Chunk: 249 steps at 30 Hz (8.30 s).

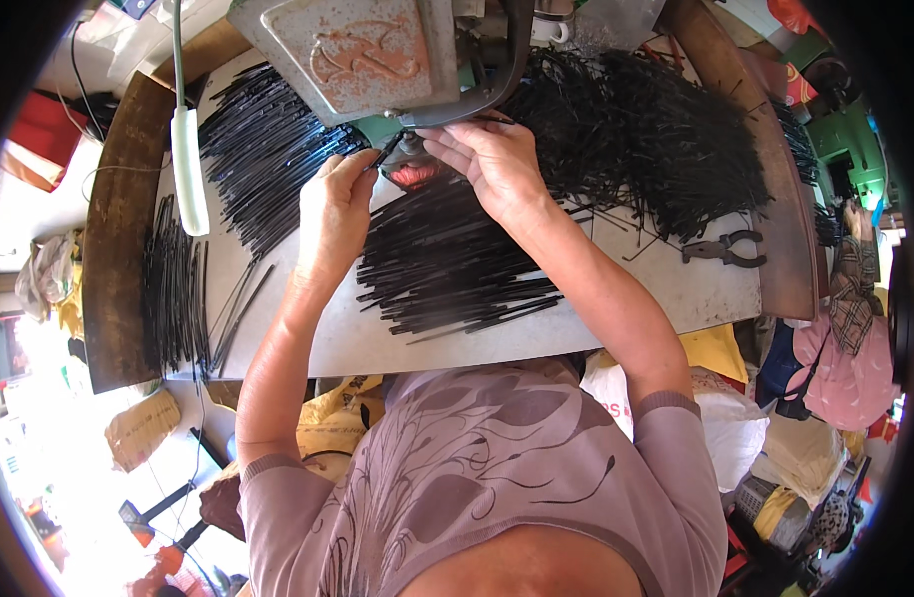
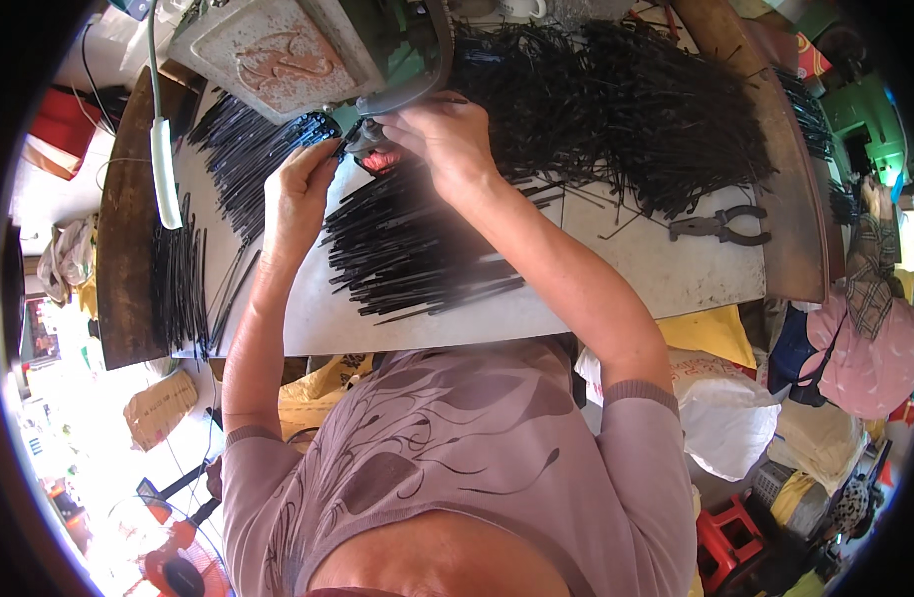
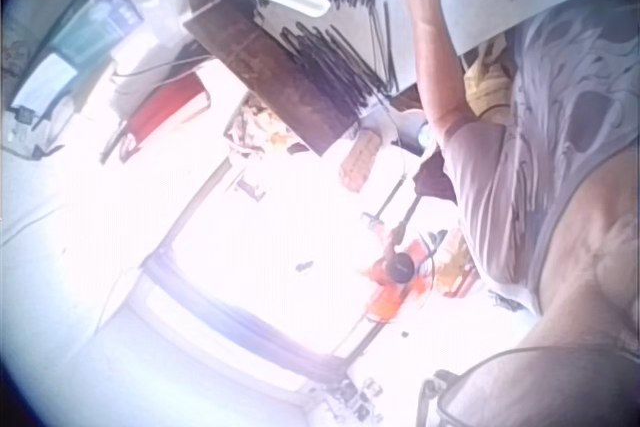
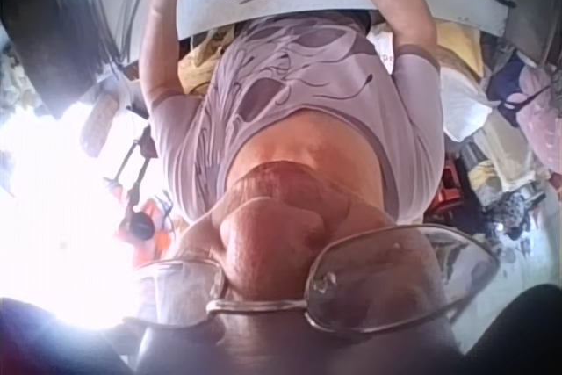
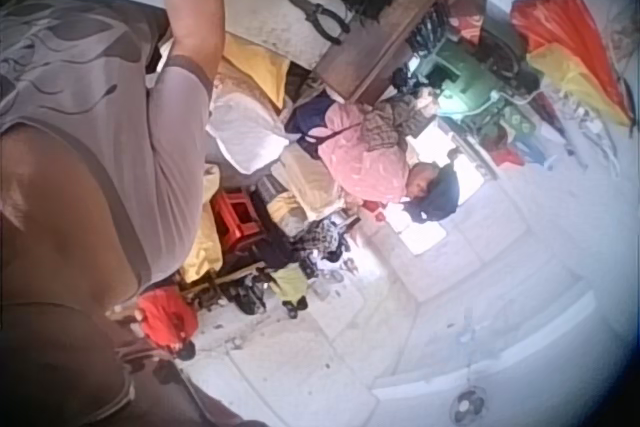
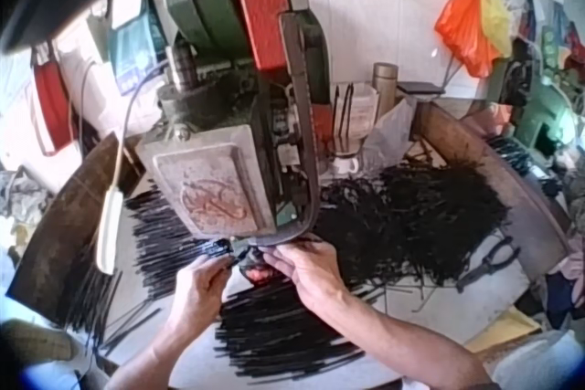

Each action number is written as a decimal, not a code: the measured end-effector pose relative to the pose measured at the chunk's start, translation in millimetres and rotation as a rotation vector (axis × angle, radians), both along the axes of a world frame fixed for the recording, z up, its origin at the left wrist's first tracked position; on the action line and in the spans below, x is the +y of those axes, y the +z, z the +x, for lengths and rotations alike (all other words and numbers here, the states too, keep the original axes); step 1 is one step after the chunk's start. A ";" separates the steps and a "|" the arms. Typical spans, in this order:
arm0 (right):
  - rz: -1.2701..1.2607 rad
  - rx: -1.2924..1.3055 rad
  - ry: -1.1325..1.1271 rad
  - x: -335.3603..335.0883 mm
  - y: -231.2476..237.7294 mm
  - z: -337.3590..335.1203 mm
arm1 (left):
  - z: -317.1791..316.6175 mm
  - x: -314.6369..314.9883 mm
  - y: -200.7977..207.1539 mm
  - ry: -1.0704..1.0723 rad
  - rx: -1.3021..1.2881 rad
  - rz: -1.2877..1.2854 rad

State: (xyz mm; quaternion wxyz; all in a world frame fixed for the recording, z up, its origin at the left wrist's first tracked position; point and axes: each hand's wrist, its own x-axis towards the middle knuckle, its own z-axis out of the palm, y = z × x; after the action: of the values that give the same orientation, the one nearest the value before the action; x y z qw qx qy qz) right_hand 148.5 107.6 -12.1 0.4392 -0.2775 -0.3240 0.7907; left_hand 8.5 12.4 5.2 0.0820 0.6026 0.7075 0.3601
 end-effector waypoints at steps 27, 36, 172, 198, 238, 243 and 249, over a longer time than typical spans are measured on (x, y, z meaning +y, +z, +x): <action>0.015 -0.223 0.195 16.3 1.0 33.7 | -25.5 -6.3 10.2 -0.164 0.165 -0.051; 0.216 -0.427 0.659 -9.0 11.5 17.9 | 12.8 -31.4 17.7 -0.103 -1.195 -0.518; 0.291 -0.491 0.397 -2.0 9.4 14.6 | 9.1 -13.0 0.5 0.049 -1.204 -0.250; 0.258 -0.344 0.279 -15.2 5.1 -3.2 | 32.6 2.1 -11.8 0.060 -1.296 -0.076; 0.361 -0.582 0.169 2.0 5.9 53.3 | 16.9 11.5 13.2 0.151 -1.097 -0.217; 0.330 -0.599 0.070 9.3 -0.8 77.2 | -25.2 -20.4 18.9 -0.004 -1.084 -0.216; 0.288 -0.576 0.063 15.4 -3.3 75.7 | -124.9 -98.3 32.7 0.178 0.168 -0.322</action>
State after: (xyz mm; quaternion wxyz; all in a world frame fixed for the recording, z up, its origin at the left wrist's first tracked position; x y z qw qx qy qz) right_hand 224.2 122.9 -15.4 0.3394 -0.4148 -0.5518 0.6389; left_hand -116.4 -85.9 37.9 0.0858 0.5446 0.8108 0.1968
